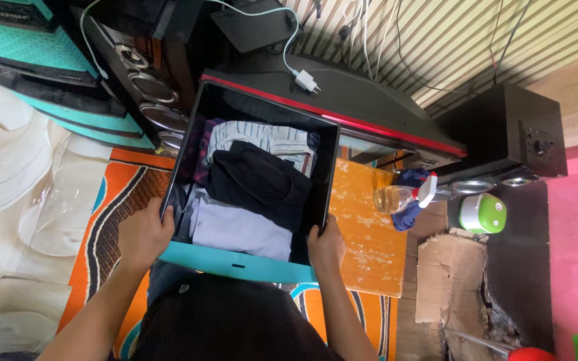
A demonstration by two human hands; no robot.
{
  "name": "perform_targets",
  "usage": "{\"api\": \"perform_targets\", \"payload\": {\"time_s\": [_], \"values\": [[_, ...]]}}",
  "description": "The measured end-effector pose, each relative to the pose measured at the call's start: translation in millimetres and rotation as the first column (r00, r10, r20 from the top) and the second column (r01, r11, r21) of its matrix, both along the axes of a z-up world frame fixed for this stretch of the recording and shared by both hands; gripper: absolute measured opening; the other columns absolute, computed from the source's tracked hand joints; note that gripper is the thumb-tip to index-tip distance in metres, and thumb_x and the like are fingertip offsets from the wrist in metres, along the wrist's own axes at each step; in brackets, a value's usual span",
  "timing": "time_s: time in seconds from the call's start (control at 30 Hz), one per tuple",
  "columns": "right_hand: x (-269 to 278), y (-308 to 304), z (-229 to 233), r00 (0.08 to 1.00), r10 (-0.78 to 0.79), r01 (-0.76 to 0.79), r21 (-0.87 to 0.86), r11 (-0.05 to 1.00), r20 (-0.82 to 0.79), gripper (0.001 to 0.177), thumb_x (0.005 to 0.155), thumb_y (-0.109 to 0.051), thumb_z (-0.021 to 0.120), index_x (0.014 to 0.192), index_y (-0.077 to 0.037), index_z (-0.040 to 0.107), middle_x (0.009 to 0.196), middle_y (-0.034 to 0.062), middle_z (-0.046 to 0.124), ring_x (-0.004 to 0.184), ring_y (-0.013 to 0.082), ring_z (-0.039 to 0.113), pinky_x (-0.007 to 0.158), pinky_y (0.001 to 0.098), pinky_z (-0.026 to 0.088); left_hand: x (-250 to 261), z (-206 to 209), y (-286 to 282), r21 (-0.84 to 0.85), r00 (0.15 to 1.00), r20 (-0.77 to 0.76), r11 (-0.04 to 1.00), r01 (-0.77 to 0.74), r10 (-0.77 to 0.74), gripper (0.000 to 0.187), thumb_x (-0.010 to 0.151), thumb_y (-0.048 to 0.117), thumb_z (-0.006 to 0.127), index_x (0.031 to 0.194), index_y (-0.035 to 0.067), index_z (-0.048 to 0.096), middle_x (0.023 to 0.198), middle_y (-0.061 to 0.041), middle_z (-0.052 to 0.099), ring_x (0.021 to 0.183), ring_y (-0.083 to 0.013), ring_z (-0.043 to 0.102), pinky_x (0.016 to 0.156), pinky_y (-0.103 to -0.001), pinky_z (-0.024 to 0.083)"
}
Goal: The person wipes the inside of a black drawer with a blue cloth, then places folded clothes into it and closes the drawer. They open a second drawer, remove clothes, and wipe the interior with a spray cleaner and cloth. The person repeats wiping motions on the drawer bottom throughout the clip.
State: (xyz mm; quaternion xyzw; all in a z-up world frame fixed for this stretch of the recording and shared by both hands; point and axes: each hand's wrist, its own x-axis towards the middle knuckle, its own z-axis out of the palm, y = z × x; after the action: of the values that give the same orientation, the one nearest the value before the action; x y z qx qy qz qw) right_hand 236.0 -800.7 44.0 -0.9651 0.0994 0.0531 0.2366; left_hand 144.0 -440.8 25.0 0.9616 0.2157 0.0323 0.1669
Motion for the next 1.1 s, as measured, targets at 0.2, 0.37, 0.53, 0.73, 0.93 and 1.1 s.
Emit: {"api": "perform_targets", "payload": {"time_s": [0.2, 0.37, 0.53, 0.73, 0.93, 1.1], "values": [[-5.2, 5.3, 4.6, 0.961, 0.091, -0.064, -0.109, 0.992, 0.260, 0.047, 0.091, -0.030, 0.067, 0.130, -0.004, 0.057, 0.122, 0.0234, 0.065, 0.112, 0.0442, 0.061, 0.090, 0.0511, 0.052, 9.4, 21.6, -2.3, -0.047, 0.995, -0.099, 0.999, 0.027, -0.031, 0.042, 0.096, 0.030, 0.055, 0.132, 0.007, 0.057, 0.103, -0.023, 0.071, 0.095, -0.0434, 0.068, 0.083, -0.056, 0.052], [10.6, 28.4, 3.2, 0.883, 0.096, -0.176, 0.134, 0.975, 0.459, 0.085, 0.078, -0.033, 0.086, 0.144, -0.001, 0.044, 0.133, 0.0243, 0.052, 0.125, 0.0430, 0.053, 0.105, 0.0487, 0.047, 38.8, 19.5, -11.6, -0.175, 0.927, 0.290, 0.939, 0.296, -0.238, 0.068, 0.086, 0.027, 0.069, 0.145, 0.001, 0.047, 0.138, -0.023, 0.055, 0.130, -0.0409, 0.052, 0.109, -0.054, 0.040], [83.7, 52.8, -36.4, 0.990, 0.108, -0.130, 0.276, 0.952, 0.094, 0.136, 0.058, -0.040, 0.100, 0.157, 0.000, 0.016, 0.150, 0.0317, 0.036, 0.138, 0.0463, 0.041, 0.113, 0.0469, 0.039, 136.7, -49.3, -35.0, -0.605, 0.997, 0.079, 0.795, 0.052, -0.005, 0.122, 0.069, 0.056, 0.089, 0.154, -0.005, 0.026, 0.154, -0.033, 0.038, 0.143, -0.0451, 0.038, 0.116, -0.050, 0.033], [124.0, 52.8, -114.5, 0.980, 0.016, 0.061, 0.378, 0.924, -0.199, 0.153, 0.053, -0.047, 0.099, 0.161, 0.000, 0.002, 0.160, 0.0316, 0.028, 0.145, 0.0403, 0.039, 0.117, 0.0415, 0.039, 187.8, -127.7, -28.9, -0.642, 0.957, -0.269, 0.721, -0.260, 0.105, 0.158, 0.052, 0.066, 0.091, 0.161, -0.005, 0.001, 0.163, -0.032, 0.024, 0.152, -0.0428, 0.029, 0.123, -0.047, 0.031], [135.1, 60.1, -159.7, 0.974, -0.092, 0.182, 0.469, 0.864, -0.209, 0.149, 0.055, -0.042, 0.100, 0.160, 0.001, 0.003, 0.156, 0.0281, 0.038, 0.142, 0.0373, 0.045, 0.116, 0.0388, 0.040, 203.4, -157.2, -29.2, -0.554, 0.891, -0.439, 0.747, -0.367, 0.113, 0.161, 0.051, 0.071, 0.091, 0.162, -0.001, -0.002, 0.167, -0.030, 0.015, 0.154, -0.0429, 0.021, 0.123, -0.050, 0.027], [135.8, 68.2, -161.5, 0.976, -0.138, 0.217, 0.669, 0.711, -0.170, 0.137, 0.053, -0.029, 0.098, 0.158, -0.002, 0.014, 0.148, 0.0224, 0.051, 0.134, 0.0320, 0.054, 0.110, 0.0366, 0.046, 208.2, -164.6, -22.4, -0.543, 0.917, -0.388, 0.781, -0.307, 0.090, 0.156, 0.051, 0.072, 0.093, 0.158, -0.008, 0.012, 0.162, -0.032, 0.025, 0.152, -0.0419, 0.027, 0.122, -0.045, 0.029]]}}
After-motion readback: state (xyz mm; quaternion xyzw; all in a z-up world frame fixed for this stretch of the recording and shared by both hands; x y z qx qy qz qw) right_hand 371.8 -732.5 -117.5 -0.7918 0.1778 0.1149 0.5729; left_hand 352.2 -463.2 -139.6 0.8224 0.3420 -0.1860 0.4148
